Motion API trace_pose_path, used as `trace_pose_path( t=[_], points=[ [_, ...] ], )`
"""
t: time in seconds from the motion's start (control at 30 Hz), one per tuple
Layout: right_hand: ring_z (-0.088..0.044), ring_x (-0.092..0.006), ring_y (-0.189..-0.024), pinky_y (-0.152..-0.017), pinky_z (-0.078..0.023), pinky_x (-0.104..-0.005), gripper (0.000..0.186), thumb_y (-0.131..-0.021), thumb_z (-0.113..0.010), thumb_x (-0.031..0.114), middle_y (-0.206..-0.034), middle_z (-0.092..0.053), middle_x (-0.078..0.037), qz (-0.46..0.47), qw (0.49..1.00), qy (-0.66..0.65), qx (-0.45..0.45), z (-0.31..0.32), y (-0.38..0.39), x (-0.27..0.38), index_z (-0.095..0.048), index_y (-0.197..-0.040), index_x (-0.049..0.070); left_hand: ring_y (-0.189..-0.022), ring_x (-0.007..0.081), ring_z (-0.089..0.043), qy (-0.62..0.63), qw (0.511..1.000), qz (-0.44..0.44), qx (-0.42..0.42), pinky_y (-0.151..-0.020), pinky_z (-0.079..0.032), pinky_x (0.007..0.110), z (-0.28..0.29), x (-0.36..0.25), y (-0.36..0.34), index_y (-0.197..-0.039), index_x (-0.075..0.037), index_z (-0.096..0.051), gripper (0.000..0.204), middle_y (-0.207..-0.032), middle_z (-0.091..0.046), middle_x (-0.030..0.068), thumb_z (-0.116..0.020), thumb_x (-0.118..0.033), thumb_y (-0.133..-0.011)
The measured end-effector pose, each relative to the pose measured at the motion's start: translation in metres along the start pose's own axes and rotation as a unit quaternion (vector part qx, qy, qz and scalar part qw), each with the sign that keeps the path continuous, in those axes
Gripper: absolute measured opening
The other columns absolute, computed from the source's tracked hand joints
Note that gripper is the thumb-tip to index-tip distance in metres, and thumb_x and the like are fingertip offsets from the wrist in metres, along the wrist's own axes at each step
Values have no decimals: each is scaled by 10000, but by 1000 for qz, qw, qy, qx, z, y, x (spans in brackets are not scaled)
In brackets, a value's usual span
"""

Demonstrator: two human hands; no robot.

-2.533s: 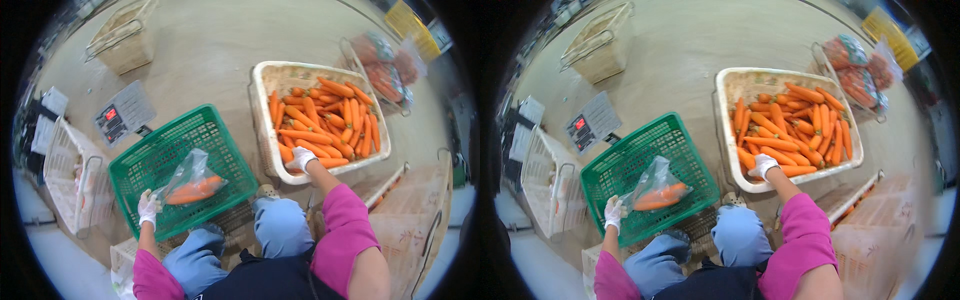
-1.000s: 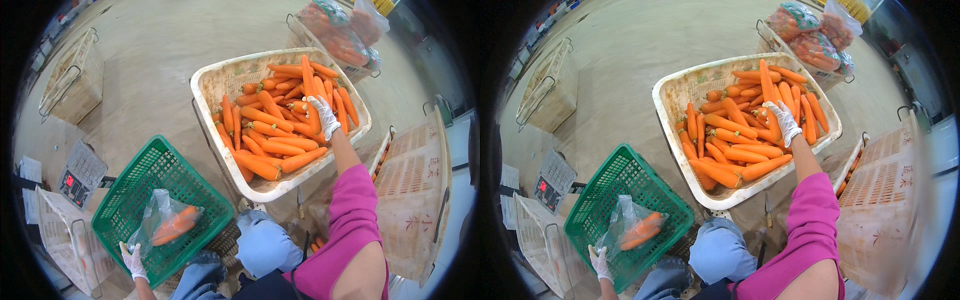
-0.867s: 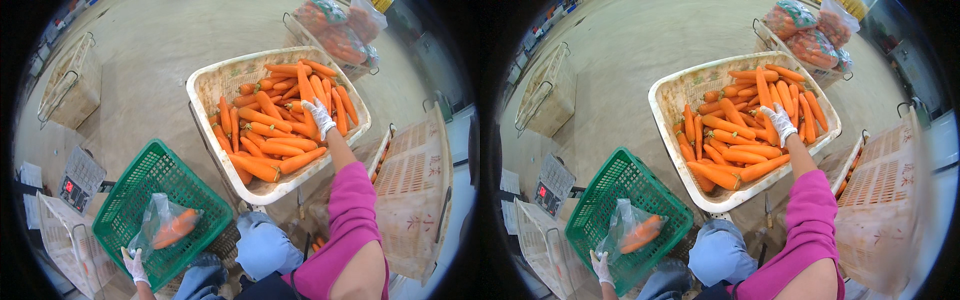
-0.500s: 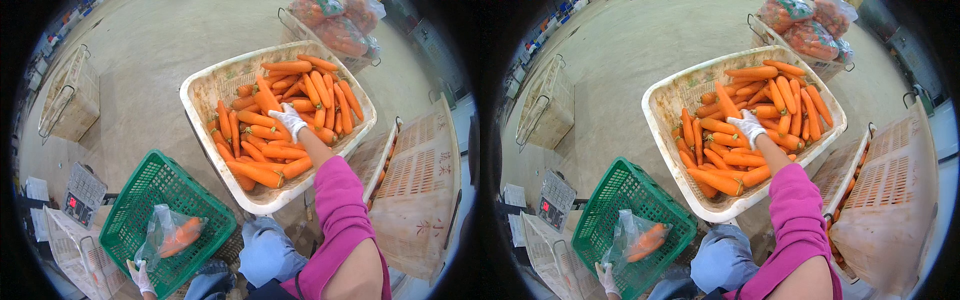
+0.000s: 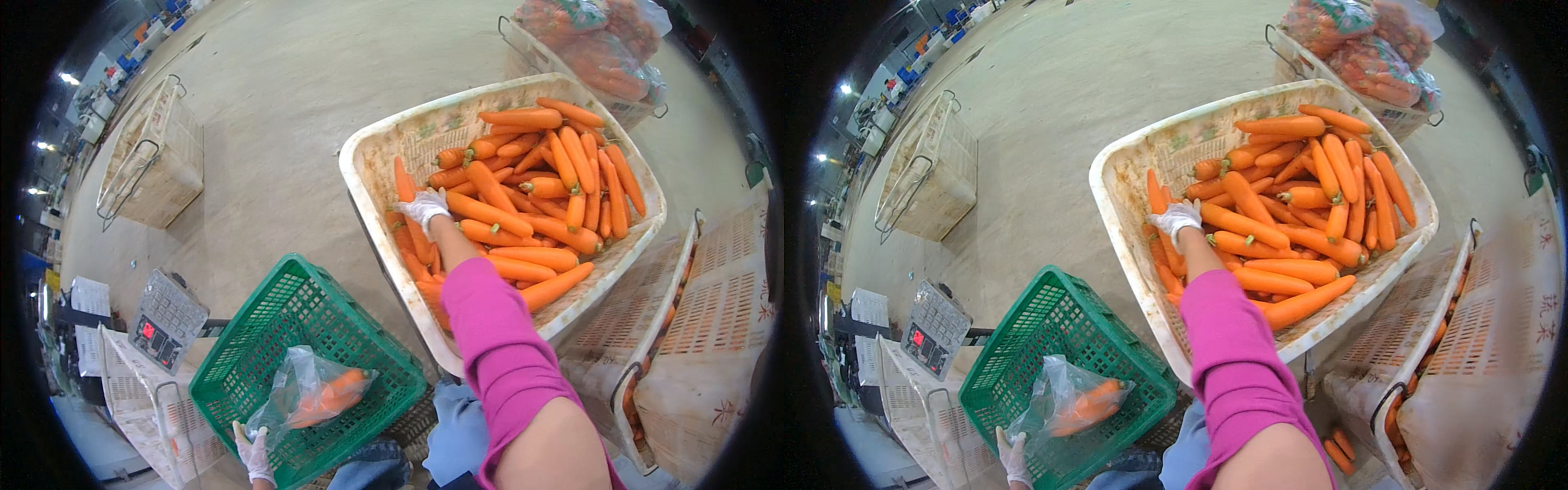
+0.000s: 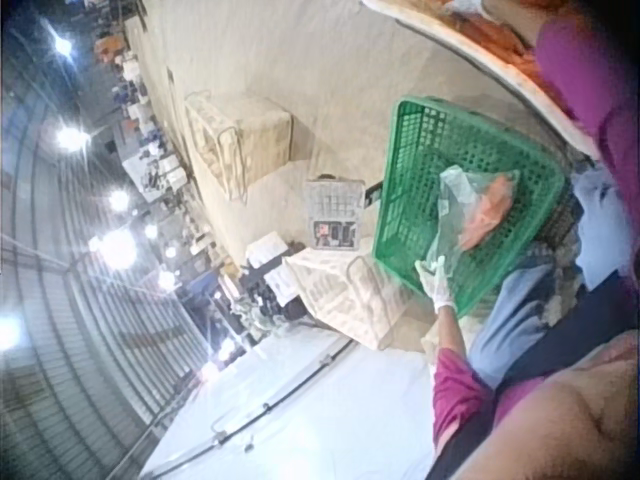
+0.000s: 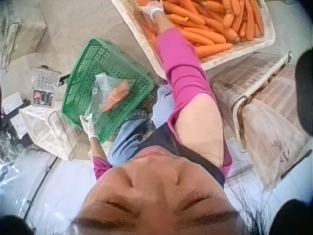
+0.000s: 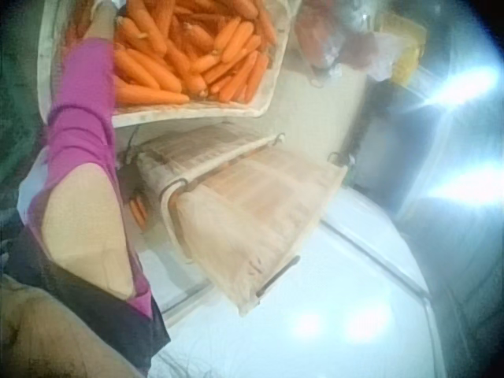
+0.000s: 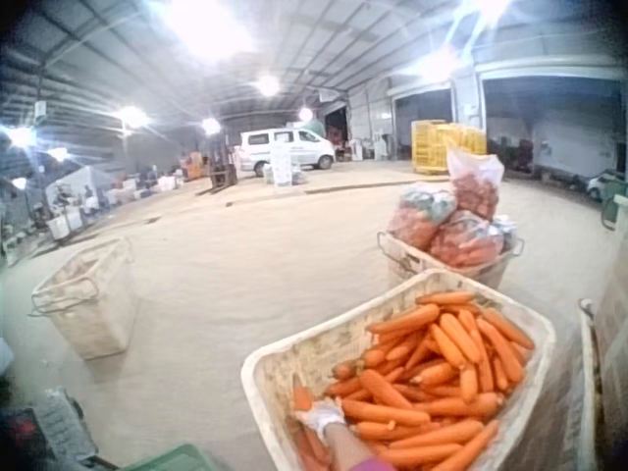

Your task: The person sits on the floor and repeatedly picks carrots from a large white basket, places them into a clear plastic bag, weighs the bag on a digital scale, and then ties the bag shut. The person then places the finished bag into a green basket.

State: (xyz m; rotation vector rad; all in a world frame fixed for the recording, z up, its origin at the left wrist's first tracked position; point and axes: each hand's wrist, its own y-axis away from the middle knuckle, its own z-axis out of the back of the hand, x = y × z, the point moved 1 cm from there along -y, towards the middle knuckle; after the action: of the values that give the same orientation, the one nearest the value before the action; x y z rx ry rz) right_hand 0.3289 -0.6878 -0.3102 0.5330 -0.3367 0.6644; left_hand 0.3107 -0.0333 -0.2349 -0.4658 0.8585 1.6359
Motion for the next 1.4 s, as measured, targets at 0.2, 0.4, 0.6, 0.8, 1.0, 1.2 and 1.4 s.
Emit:
trace_pose_path(
  t=[0.2,0.4,0.6,0.8,1.0,1.2,1.4],
  points=[
    [-478,-328,-1174,-975,-374,-359,738,-682,-634,490,-1262,-510,-194,64,987,-127,80,-17,-7,-16,-505,-1237,22,-1262,256,-365,23,999,-14,24,-1037,-299,327,-19,6,-5,-1409,-8,-235,847,-1386,-340,190,-712,-57,-711],
    [-276,-318,-1321,-1079,-251,-344,915,-707,-695,276,-1438,-266,-178,70,930,-346,99,-26,18,-4,-180,-1436,74,-1214,262,-428,-36,999,1,10,-1003,-351,321,-16,-29,10,-1387,15,-274,829,-1345,-400,194,-721,-103,-699],
    [-529,-189,-835,-754,-470,-291,704,-732,-614,46,-877,-529,-45,96,904,-413,50,15,33,-33,-321,-1368,114,-1216,314,-443,-161,986,34,2,-1014,-349,349,-30,-45,-1,-1368,15,-310,954,-1327,-440,215,-765,-387,-633],
    [-570,-202,-856,-727,-518,-357,572,-711,-652,71,-1020,-526,-86,224,742,-613,-152,142,165,77,-424,-1235,54,-883,227,-623,-44,995,79,-40,-811,-474,320,-16,-27,5,-1074,-35,-604,463,-950,-657,115,-694,-308,-711],
    [-588,-174,-743,-665,-522,-323,418,-734,-699,129,-892,-555,-47,264,718,-623,166,41,281,252,-481,-1086,79,-752,191,-634,358,915,166,81,-660,-506,323,-28,-47,9,-948,-51,-535,196,-823,-650,80,-554,-221,-853],
    [-458,-267,-1185,-965,-407,-341,779,-661,-633,36,-1360,-377,-141,526,707,-441,171,-145,316,300,-288,-1359,51,-969,299,-581,-192,977,-75,-46,-820,-471,391,-21,-48,14,-1179,-13,-460,820,-1049,-580,166,-774,-460,-567],
    [-520,-357,-1000,-883,-435,-399,768,-638,-593,-24,-1139,-512,-180,593,730,-328,96,-200,326,281,-318,-1351,56,-866,302,-600,-361,927,-51,86,-783,-479,361,-20,-26,8,-966,-53,-605,335,-896,-626,116,-592,-339,-793]
  ],
)
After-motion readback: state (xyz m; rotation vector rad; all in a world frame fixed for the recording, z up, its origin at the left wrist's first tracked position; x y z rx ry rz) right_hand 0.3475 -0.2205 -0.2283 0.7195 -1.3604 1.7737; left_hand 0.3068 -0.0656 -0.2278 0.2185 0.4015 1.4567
